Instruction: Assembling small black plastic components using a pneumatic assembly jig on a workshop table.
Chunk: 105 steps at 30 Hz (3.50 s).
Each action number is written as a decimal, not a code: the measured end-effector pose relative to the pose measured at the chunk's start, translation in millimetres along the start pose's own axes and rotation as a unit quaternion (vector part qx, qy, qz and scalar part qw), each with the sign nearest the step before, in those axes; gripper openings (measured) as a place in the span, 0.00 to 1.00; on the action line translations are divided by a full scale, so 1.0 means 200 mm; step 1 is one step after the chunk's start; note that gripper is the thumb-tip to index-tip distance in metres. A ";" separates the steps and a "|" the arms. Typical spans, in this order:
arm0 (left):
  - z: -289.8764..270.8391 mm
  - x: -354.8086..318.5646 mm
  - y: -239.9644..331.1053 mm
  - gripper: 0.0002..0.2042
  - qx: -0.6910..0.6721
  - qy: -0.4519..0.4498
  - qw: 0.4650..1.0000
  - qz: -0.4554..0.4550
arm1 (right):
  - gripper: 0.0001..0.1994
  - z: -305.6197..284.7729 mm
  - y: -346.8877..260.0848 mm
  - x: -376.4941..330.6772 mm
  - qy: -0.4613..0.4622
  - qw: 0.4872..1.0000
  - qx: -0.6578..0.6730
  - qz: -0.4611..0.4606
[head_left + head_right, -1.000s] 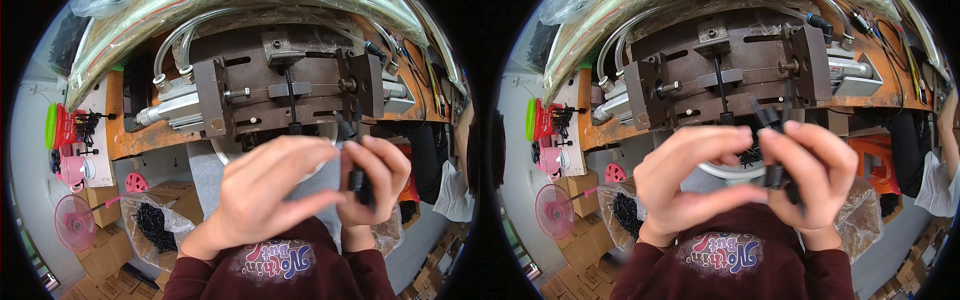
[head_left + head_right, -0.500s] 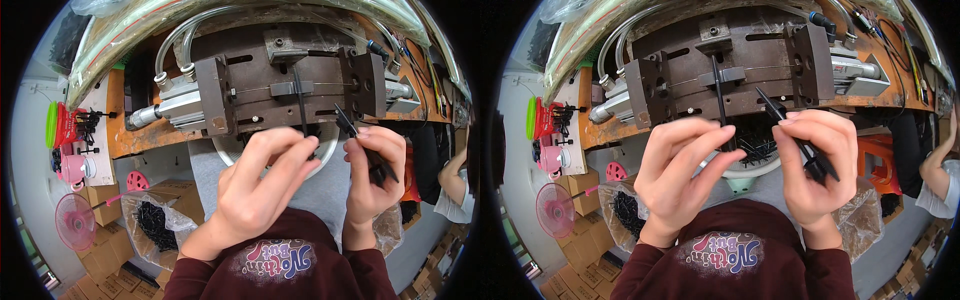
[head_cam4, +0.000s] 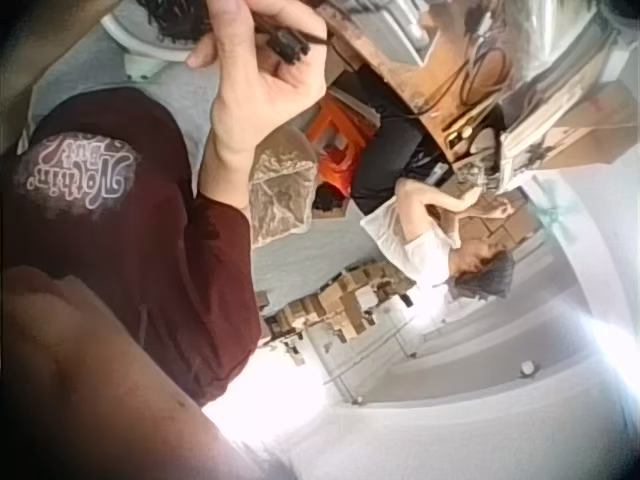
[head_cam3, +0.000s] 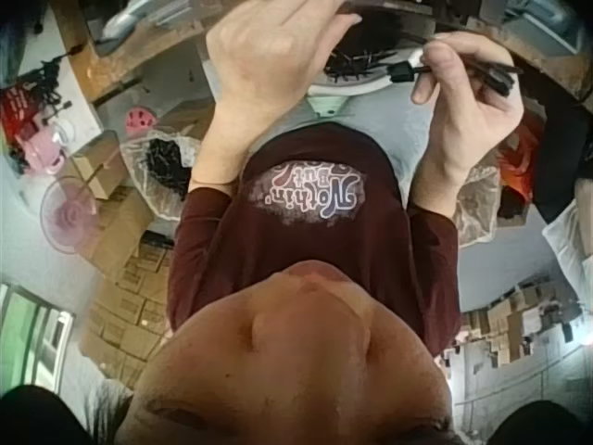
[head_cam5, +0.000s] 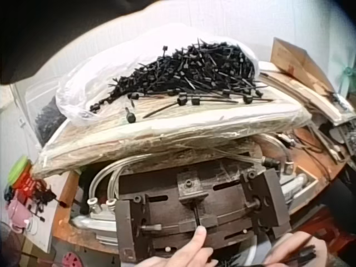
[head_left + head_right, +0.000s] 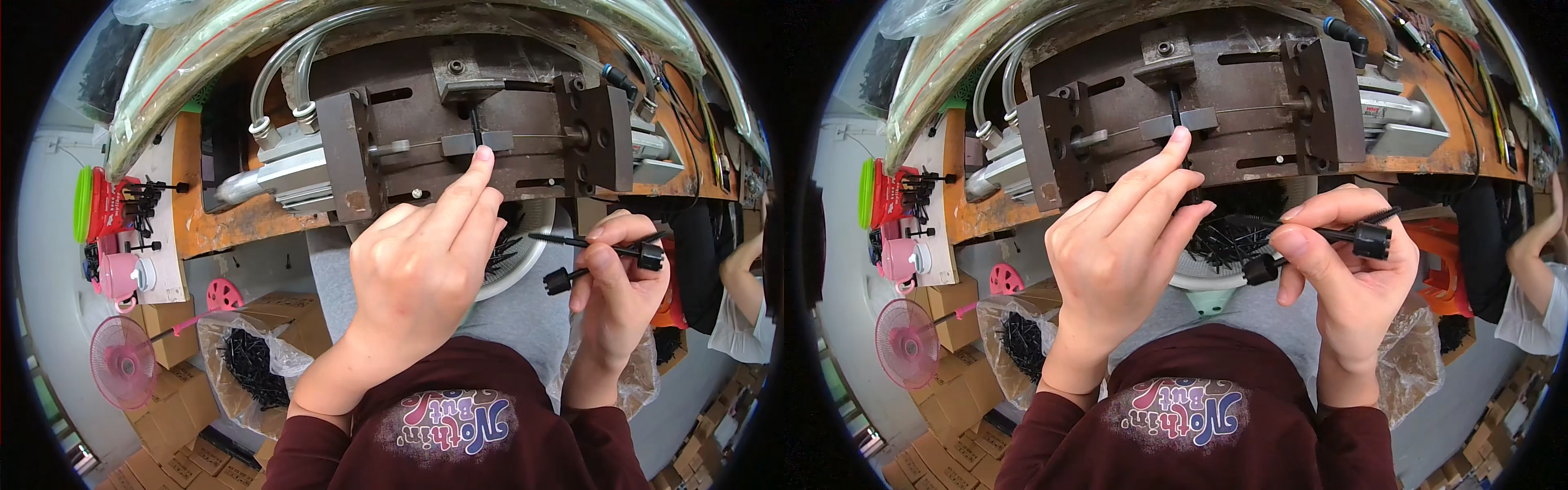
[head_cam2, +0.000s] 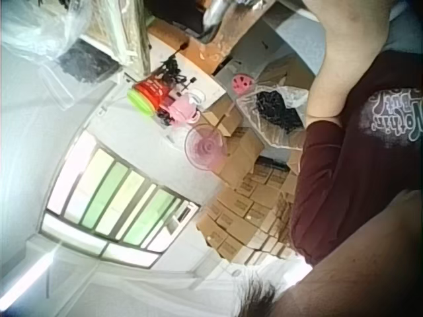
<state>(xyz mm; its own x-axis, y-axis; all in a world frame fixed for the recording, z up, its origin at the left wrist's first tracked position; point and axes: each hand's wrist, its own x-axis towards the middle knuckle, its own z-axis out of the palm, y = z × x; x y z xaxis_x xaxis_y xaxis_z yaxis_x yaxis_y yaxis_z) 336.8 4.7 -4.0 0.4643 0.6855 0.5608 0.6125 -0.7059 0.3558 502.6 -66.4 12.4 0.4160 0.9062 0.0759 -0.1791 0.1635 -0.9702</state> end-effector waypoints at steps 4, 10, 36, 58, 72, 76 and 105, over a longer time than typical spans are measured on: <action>-0.03 -0.01 0.02 0.16 -0.220 -0.006 0.973 -0.069 | 0.12 0.01 0.04 -0.02 0.002 0.949 -0.245 -0.197; -0.13 -0.03 0.12 0.19 -0.382 -0.018 0.923 -0.052 | 0.19 0.04 0.04 -0.03 -0.102 0.805 -0.433 -0.391; -0.05 0.02 0.02 0.15 -0.135 -0.029 0.990 -0.013 | 0.05 0.02 0.00 0.02 0.002 0.994 0.029 0.109; -0.10 -0.09 0.11 0.17 -0.148 0.013 0.989 -0.021 | 0.20 0.46 -0.15 -0.28 -0.435 0.548 0.694 0.168; -0.02 -0.06 0.11 0.15 -0.157 0.018 0.986 -0.060 | 0.29 0.59 -0.02 -0.35 -0.463 0.411 0.775 0.125; 0.00 -0.03 0.09 0.14 -0.075 -0.005 0.996 -0.052 | 0.28 0.51 -0.13 -0.29 -0.452 0.509 0.698 0.223; -0.03 0.01 0.03 0.11 -0.016 -0.006 1.000 -0.008 | 0.14 0.50 -0.26 0.80 -0.155 0.800 -0.390 -0.428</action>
<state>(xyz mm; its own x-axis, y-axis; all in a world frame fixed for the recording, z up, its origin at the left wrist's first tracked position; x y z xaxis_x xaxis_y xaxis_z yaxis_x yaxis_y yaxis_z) 336.5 0.8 3.9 0.4616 0.6990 0.5461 0.5999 -0.6995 0.3883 488.6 109.0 98.6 -0.1740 0.6647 0.7266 0.7150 0.5926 -0.3709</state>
